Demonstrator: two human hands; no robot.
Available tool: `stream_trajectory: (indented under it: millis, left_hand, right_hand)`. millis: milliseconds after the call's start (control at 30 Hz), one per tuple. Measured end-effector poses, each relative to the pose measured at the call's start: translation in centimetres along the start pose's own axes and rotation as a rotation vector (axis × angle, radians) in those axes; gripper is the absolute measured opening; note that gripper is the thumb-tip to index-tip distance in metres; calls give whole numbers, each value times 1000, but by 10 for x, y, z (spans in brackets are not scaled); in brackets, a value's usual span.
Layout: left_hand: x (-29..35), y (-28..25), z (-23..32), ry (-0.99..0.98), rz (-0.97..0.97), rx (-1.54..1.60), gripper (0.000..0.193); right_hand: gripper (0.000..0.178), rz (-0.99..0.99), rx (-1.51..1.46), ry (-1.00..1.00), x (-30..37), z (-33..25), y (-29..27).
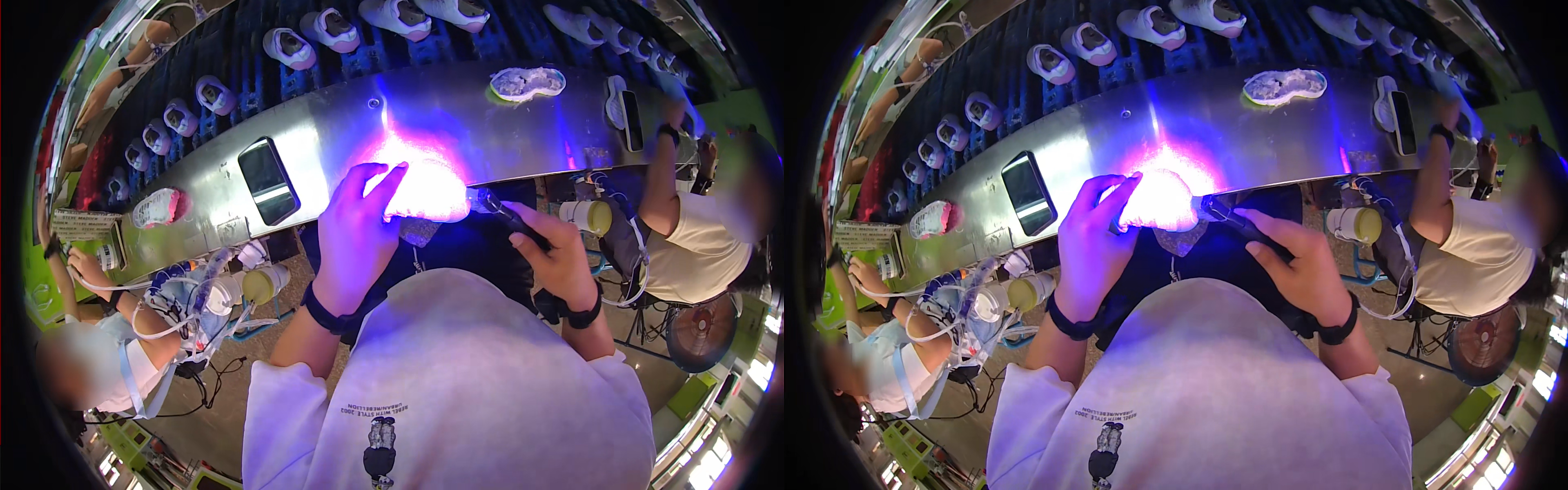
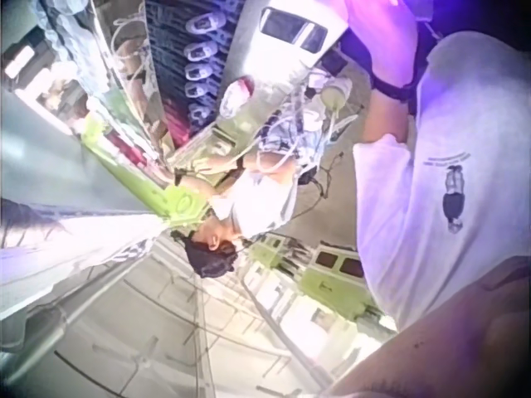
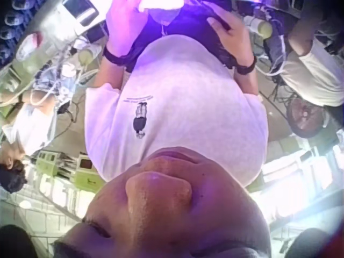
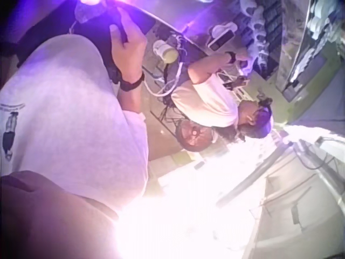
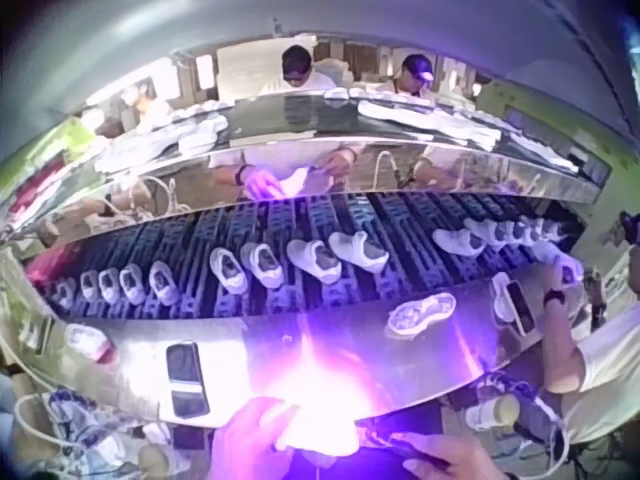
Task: Inspecting or processing shoe components on a production line using a handheld UV tool.
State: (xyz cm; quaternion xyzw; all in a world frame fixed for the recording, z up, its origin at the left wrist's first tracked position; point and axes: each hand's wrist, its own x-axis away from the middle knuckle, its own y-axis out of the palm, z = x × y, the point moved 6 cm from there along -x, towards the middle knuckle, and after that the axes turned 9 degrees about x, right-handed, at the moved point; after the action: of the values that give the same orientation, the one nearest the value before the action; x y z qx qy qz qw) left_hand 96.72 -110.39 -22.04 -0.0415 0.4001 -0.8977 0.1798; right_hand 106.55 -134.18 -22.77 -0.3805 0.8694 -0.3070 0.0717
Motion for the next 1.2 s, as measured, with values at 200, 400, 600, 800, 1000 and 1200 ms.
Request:
stream_trajectory:
  millis: [200,400,600,800,1000,1200]
  left_hand:
    - [-11,-7,-10,-56,-87,170,62]
    - [-21,4,-11,-131,-265,291,69]
    - [-15,35,-16,-279,-321,596,82]
    - [-9,48,-21,-403,-409,819,77]
    - [-4,42,-18,-494,-395,1091,55]
    - [1,31,-19,-760,-405,1119,35]
  right_hand:
    - [43,-125,88,-69,-23,-6,-8]
    - [43,5,14,-105,-39,15,-1]
    - [40,-139,-397,187,-57,33,6]
    - [43,-187,-233,28,-70,31,-9]
    - [41,-195,-228,83,-57,21,7]
    - [42,-243,-277,116,-27,18,19]
